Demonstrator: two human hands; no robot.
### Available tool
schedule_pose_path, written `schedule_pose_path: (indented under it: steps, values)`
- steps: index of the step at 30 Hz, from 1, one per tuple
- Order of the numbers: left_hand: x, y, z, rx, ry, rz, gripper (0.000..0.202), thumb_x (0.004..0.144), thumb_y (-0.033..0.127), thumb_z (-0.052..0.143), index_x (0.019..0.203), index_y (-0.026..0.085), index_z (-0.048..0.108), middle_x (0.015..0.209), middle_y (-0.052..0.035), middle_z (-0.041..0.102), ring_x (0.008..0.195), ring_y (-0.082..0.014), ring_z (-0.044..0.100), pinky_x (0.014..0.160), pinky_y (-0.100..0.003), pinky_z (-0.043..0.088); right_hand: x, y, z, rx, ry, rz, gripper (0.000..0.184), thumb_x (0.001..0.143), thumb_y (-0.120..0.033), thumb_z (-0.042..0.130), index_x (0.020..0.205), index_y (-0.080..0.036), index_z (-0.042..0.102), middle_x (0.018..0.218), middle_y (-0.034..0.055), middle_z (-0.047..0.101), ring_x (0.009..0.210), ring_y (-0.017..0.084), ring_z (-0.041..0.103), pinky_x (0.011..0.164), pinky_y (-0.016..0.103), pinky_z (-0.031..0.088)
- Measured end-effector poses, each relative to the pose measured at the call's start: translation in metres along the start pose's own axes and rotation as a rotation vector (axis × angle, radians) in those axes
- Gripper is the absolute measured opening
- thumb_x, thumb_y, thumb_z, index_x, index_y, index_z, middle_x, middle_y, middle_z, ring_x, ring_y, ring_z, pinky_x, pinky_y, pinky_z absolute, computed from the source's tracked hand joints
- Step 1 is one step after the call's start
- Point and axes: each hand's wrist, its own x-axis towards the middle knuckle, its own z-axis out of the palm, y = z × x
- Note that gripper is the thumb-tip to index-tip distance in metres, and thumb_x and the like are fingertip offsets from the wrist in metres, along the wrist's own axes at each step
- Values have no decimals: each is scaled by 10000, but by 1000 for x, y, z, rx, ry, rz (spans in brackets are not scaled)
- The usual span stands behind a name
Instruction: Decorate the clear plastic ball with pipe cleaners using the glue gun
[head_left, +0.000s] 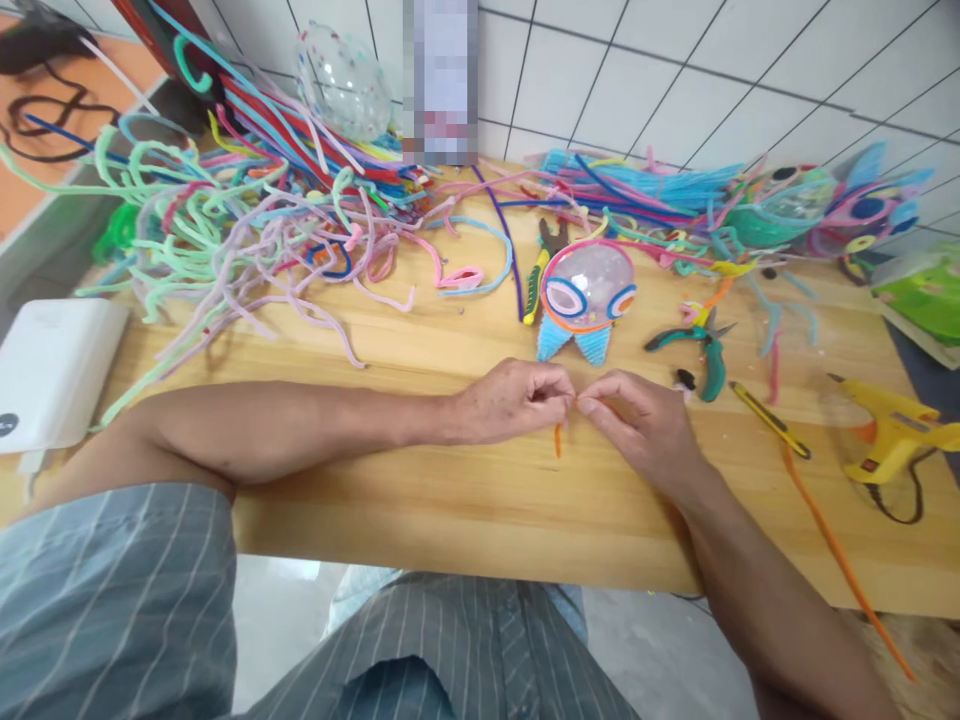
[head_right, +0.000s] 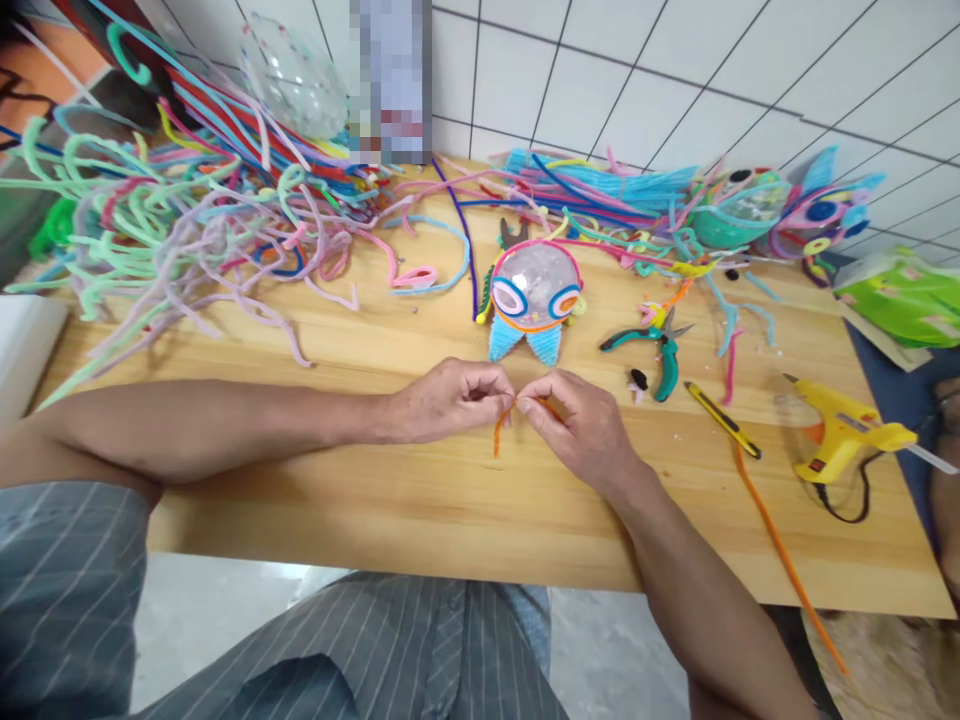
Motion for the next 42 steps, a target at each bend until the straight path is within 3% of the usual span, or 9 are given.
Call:
schedule_pose_path:
  steps: [6,10,14,17,21,29,36,39,42]
  values:
    - [3,-2,-1,-49,-34,-3,107,886,145,572,848,163,671,765,15,732,680,-95,611,669,-207,452,0,0,0,88,5,37,124,938,-303,682,829,-260,724,753,-19,754,670,160,674,676,289,519]
    - [2,1,-1,-102,-18,-27,111,945,231,559,971,176,652,807,18,718,589,-88,543,598,-222,419,0,5,1,120,80,99,143,903,-303,669,771,-251,684,701,-23,717,648,163,651,645,290,499]
    - [2,1,0,-36,10,-12,249,936,394,710,1043,185,626,736,36,681,615,-107,560,604,-225,403,0,11,3,103,168,156,165,894,-312,667,743,-246,655,680,-24,686,643,163,631,642,294,488]
    - [3,-2,3,24,-4,5,184,955,349,690,999,174,652,691,45,661,613,-96,541,616,-215,396,-1,11,4,119,180,121,144,908,-289,674,771,-245,676,692,-29,695,641,152,629,643,285,486]
    - [3,-6,5,-25,-18,-13,149,1001,293,595,954,165,656,728,22,692,643,-94,571,631,-205,423,-4,12,2,180,159,98,118,912,-277,683,801,-242,702,705,-25,706,635,145,625,635,278,482]
    - [3,-6,4,-120,17,3,123,945,291,610,925,170,623,723,53,572,652,-82,473,625,-198,399,-8,12,0,334,161,259,122,910,-327,704,826,-239,711,586,-48,601,521,119,508,553,272,411]
    - [1,-5,6,-95,7,42,110,945,287,618,938,177,609,682,73,519,615,-77,435,604,-204,359,-8,6,-1,460,22,266,141,898,-367,753,970,-246,758,690,-23,693,608,140,602,604,280,464]
    - [0,-5,5,-75,-15,63,146,963,315,609,962,171,631,668,76,502,611,-76,425,596,-204,346,-7,3,0,455,11,313,147,879,-384,789,889,-238,774,649,-23,676,589,132,583,602,280,460]
    - [1,-5,3,-147,-38,40,203,957,374,637,965,171,643,690,64,544,613,-80,459,591,-211,363,-2,2,-3,586,-44,453,237,874,-446,801,799,-226,761,602,-12,666,550,131,568,570,283,453]
